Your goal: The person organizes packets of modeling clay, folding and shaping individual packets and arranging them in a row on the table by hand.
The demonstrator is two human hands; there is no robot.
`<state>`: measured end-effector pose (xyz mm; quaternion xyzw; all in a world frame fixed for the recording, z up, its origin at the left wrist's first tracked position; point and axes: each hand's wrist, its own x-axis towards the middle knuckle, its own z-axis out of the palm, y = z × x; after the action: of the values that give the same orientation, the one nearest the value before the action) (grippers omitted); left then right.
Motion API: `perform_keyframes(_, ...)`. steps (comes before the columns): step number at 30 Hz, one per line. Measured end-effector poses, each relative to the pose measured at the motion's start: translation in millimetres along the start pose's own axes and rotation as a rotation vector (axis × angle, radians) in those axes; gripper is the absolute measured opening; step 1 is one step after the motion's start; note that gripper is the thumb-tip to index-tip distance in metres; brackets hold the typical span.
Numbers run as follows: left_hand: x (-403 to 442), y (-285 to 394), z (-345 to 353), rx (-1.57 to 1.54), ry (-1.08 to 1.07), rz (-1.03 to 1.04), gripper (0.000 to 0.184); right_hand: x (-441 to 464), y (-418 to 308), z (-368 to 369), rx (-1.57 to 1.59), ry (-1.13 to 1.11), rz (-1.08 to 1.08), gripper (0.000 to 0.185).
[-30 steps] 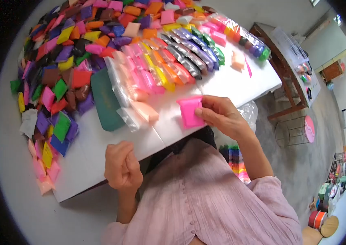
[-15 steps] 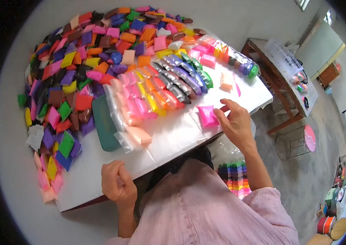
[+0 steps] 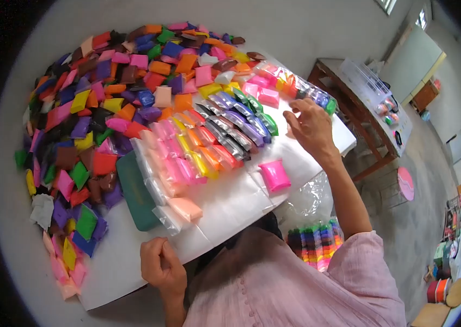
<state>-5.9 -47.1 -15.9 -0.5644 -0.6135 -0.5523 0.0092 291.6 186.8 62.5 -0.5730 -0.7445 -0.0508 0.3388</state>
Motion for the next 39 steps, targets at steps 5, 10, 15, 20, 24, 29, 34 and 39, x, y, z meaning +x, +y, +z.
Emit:
perform_keyframes(5,0.6,-1.2,4.1,0.044,0.001,0.116,0.006,67.5,-35.4,28.7,0.047,-0.117,-0.236,0.02)
perform_keyframes(10,0.8,-6.9,6.0,0.079,0.086,0.181,0.012,138.4,-44.7,87.3,0.052,-0.191,-0.437,0.023)
perform_keyframes(15,-0.4,-7.2,5.6,0.078,0.086,0.153,0.014,173.4,-40.1,122.1,-0.009,-0.214,-0.491,0.026)
perform_keyframes(20,2.8,-7.9,7.7,0.214,0.033,0.304,0.007,192.8,-37.9,122.6,-0.084,-0.205,-0.313,0.021)
perform_keyframes(24,0.1,-6.2,9.1,0.221,-0.006,0.281,0.011,204.3,-31.0,117.8,-0.029,-0.248,-0.214,0.017)
perform_keyframes(29,0.0,-5.5,7.0,0.239,-0.034,0.303,0.015,215.7,-41.7,142.6,-0.067,-0.315,-0.276,0.019)
perform_keyframes(34,-1.6,-7.6,7.3,0.277,-0.035,0.329,0.016,206.5,-69.3,160.8,-0.206,-0.21,-0.513,0.019)
perform_keyframes(39,-3.7,-10.0,7.4,0.294,-0.03,0.337,0.016,210.2,-96.4,169.0,-0.39,-0.37,-0.491,0.03)
